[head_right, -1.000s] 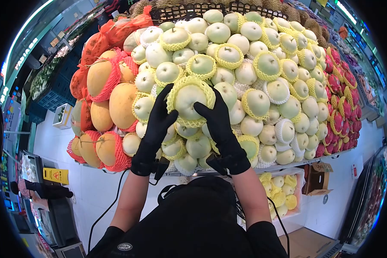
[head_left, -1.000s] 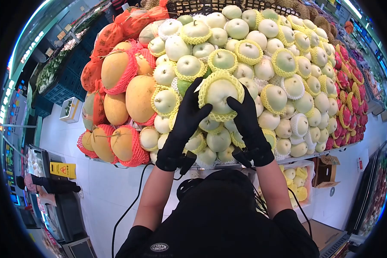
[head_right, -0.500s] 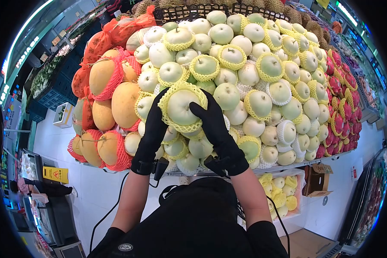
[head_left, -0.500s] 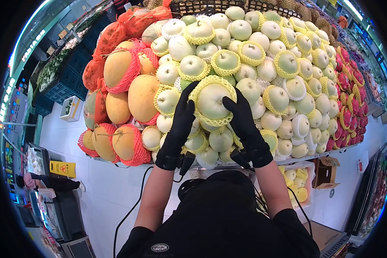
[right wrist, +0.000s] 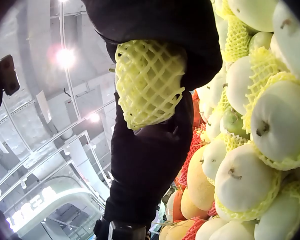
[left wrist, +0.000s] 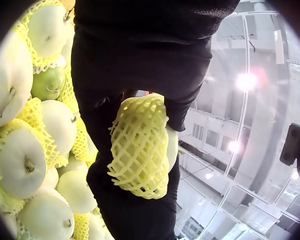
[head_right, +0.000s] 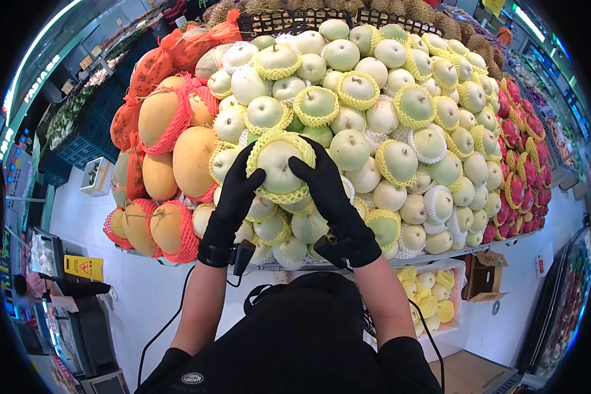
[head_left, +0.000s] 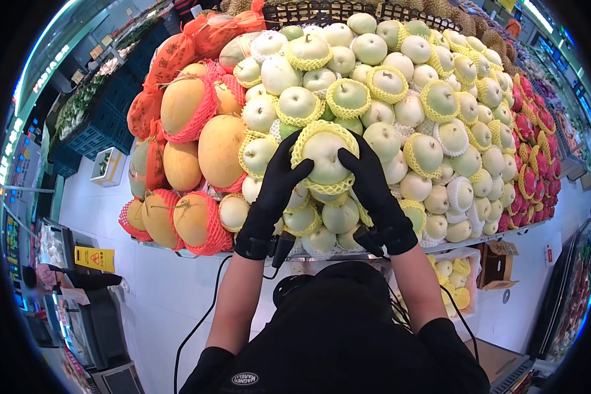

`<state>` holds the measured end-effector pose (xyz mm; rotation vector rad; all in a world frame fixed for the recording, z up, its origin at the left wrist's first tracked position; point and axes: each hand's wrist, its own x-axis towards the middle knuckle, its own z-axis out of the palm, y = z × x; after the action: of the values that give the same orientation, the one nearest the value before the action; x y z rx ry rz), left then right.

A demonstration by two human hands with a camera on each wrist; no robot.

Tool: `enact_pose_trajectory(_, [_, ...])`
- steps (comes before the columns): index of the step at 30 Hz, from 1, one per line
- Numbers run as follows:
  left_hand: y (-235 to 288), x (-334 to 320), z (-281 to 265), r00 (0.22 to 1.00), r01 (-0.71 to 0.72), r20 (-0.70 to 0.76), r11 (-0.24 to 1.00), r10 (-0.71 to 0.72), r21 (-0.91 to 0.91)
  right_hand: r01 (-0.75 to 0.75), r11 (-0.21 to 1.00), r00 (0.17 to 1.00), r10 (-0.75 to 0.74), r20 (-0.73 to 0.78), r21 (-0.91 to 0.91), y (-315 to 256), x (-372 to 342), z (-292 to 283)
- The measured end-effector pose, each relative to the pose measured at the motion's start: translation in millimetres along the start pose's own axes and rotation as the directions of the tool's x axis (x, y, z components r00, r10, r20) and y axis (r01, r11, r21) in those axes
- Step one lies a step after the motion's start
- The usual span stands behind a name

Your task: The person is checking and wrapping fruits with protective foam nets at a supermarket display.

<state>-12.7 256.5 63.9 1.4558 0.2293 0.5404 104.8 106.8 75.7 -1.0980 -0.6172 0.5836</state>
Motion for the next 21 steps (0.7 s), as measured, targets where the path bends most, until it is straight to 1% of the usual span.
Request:
enact_pose_trajectory(2, [3,1,3,1.0,0.019,0.019,0.992,-0.017,-0.126,-0.078,0.991,0.997,0.076,0.024,0.105,4,2,-3])
enact_pose_trajectory(3, [1,1,4,0.999,0.051,0.02,0.981,-0.048,-0.185,-0.118,0.981,0.993,0.113,0.038,0.157,7,2,-5])
enact_pose_trajectory(5, [-5,0,3,0.994,0.109,0.028,0.948,-0.105,-0.299,-0.149,0.963,0.989,0.141,0.052,0.224,16,5,-15])
enact_pose_trajectory(6, [-7,0,3,0.994,0.112,0.031,0.934,-0.107,-0.338,-0.162,0.952,0.987,0.152,0.06,0.258,21,7,-20])
enact_pose_trajectory(8, [-10,-1,5,0.993,0.118,0.041,0.902,-0.111,-0.416,-0.16,0.965,0.987,0.156,0.033,0.209,27,10,-25])
enact_pose_trajectory(9, [-12,-1,5,0.994,0.107,0.048,0.904,-0.095,-0.414,-0.16,0.97,0.987,0.159,0.02,0.184,29,11,-27])
enact_pose_trajectory(12, [-15,-2,6,0.993,0.119,0.066,0.912,-0.101,-0.393,-0.103,0.995,0.994,0.103,0.031,-0.003,27,13,-30])
enact_pose_trajectory(13, [-16,-1,6,0.994,0.103,0.061,0.912,-0.086,-0.396,-0.081,0.994,0.996,0.084,0.041,-0.073,24,13,-29])
enact_pose_trajectory(15, [-18,0,7,0.997,0.072,0.053,0.912,-0.055,-0.403,-0.033,0.977,0.997,0.048,0.065,-0.211,12,11,-27])
enact_pose_trajectory(18, [-17,2,9,0.993,0.12,0.051,0.897,-0.109,-0.425,0.099,0.913,0.988,-0.043,0.148,-0.395,-1,11,-27])
enact_pose_trajectory(20, [-24,1,6,0.997,0.018,0.081,0.96,0.005,-0.28,0.131,0.937,0.97,-0.055,0.236,-0.323,-2,14,-29])
enact_pose_trajectory(21, [-27,2,5,0.996,0.038,0.094,0.939,-0.006,-0.343,0.145,0.947,0.958,-0.062,0.28,-0.287,-4,15,-30])
